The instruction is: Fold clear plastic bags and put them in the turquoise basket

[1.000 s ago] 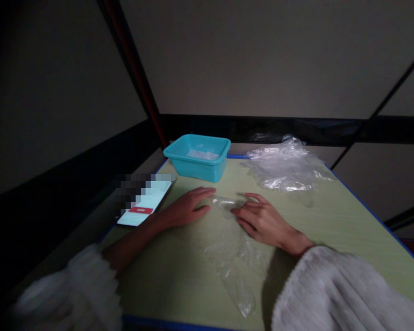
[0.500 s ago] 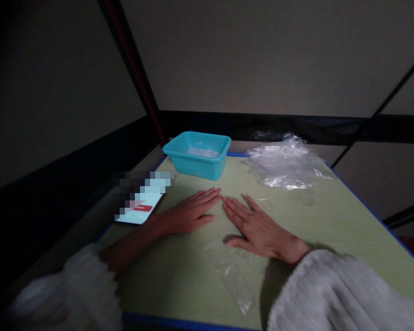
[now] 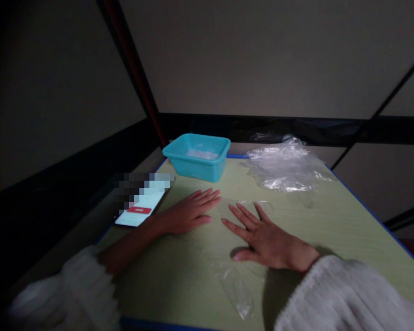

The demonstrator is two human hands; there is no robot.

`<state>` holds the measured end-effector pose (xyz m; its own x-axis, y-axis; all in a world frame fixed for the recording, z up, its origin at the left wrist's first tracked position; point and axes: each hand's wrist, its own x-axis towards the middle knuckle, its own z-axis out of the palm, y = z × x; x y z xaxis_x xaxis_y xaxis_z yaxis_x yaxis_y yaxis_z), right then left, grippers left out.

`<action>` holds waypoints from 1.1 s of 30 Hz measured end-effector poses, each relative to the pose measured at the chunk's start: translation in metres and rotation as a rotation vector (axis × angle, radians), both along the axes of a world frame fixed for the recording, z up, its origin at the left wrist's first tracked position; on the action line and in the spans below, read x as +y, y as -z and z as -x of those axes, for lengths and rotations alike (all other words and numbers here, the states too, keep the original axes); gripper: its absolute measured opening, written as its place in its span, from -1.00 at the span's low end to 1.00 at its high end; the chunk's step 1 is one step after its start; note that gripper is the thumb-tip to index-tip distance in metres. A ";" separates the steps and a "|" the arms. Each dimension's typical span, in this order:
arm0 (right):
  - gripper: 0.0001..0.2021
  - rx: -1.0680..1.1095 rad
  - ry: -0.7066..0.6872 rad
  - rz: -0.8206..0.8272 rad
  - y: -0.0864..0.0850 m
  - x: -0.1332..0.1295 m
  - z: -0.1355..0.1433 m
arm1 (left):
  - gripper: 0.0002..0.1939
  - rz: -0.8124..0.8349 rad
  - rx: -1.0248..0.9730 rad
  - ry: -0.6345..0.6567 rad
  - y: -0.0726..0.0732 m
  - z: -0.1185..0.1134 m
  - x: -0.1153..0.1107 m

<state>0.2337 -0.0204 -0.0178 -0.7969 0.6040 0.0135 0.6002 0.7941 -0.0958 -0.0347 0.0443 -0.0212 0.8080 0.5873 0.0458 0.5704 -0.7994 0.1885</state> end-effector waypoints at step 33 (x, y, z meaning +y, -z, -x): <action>-0.27 0.103 -0.051 0.023 -0.028 0.004 -0.004 | -0.47 0.041 -0.154 -0.012 -0.006 -0.018 -0.017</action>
<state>0.2377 -0.0161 0.0098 -0.8215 0.5640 0.0838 0.5453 0.8200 -0.1738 -0.0162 0.0277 -0.0156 0.7865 0.6006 0.1439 0.5416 -0.7826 0.3069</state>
